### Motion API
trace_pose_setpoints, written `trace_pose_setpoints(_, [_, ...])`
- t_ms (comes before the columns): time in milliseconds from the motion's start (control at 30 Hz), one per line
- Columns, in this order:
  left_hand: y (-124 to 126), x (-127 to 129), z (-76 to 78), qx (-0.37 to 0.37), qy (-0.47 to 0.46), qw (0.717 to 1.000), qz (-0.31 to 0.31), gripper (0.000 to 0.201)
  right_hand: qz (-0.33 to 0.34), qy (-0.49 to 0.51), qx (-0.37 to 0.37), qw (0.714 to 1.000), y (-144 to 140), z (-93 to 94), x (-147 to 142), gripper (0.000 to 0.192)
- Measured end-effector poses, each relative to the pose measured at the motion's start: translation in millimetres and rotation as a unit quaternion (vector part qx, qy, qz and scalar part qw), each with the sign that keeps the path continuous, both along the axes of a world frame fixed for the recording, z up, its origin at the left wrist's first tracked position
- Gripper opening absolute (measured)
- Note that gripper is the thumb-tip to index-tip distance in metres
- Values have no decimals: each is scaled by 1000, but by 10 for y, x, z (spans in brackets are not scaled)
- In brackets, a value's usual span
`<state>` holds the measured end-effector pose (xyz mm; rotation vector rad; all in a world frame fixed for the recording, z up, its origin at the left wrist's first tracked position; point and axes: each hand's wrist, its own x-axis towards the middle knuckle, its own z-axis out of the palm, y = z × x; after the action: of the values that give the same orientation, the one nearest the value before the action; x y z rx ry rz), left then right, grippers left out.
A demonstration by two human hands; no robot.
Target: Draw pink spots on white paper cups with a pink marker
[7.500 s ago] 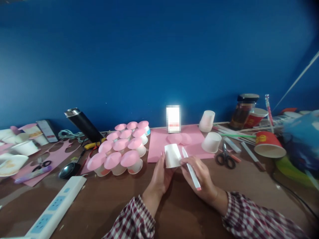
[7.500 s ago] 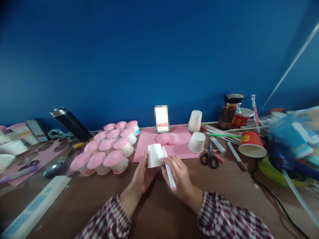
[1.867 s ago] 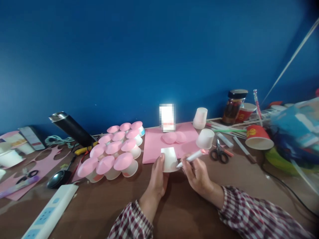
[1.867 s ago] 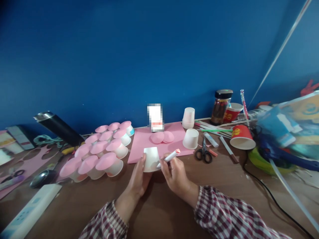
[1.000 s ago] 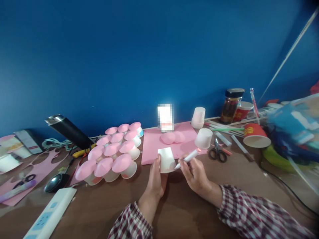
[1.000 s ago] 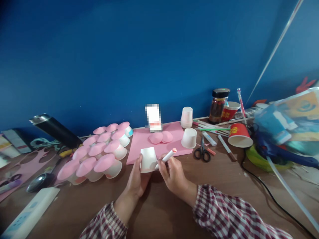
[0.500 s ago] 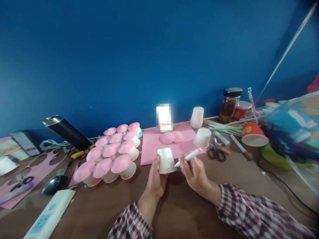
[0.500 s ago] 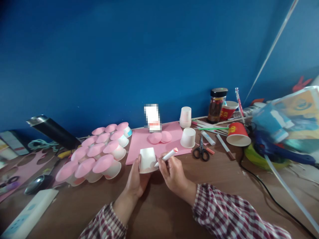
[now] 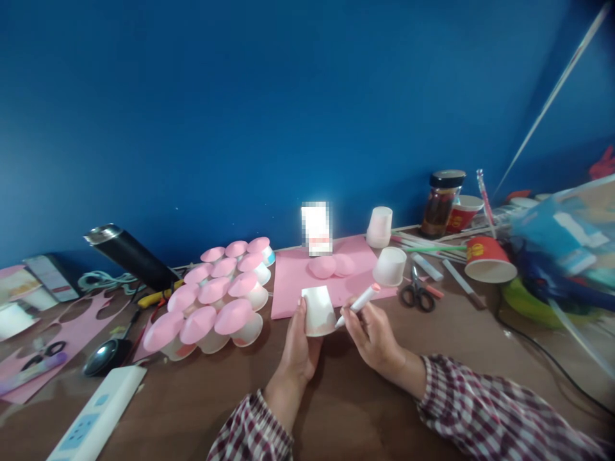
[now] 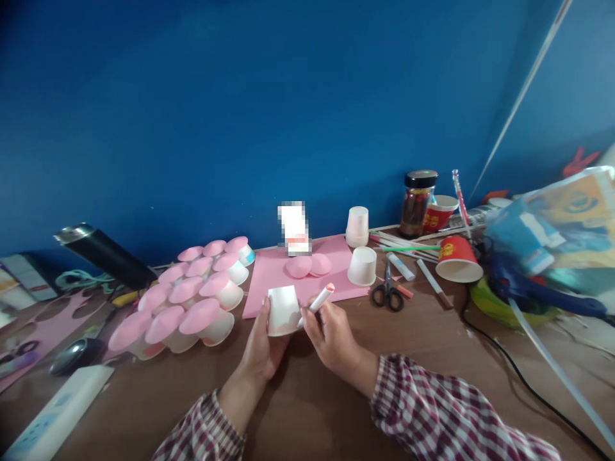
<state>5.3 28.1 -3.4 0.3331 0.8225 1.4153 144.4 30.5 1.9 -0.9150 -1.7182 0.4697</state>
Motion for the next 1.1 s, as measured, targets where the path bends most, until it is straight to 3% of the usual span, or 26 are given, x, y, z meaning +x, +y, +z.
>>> trace_pose_setpoints(367, [-40, -60, -25, 85, 37, 993, -78, 33, -15, -1, 12, 1000, -16, 34, 17, 17])
trace_pose_setpoints(500, [-31, -51, -36, 77, 14, 994, -82, 30, -26, 65, 3, 998, -48, 37, 9, 17])
trace_pose_setpoints(767, [-20, -20, -1, 56, -10, 996, -65, 29, -6, 194, -85, 977, -93, 34, -52, 29])
trace_pose_setpoints(1100, [-22, -30, 80, 30, -31, 998, -56, 40, -18, 170, -39, 985, -71, 36, -30, 22])
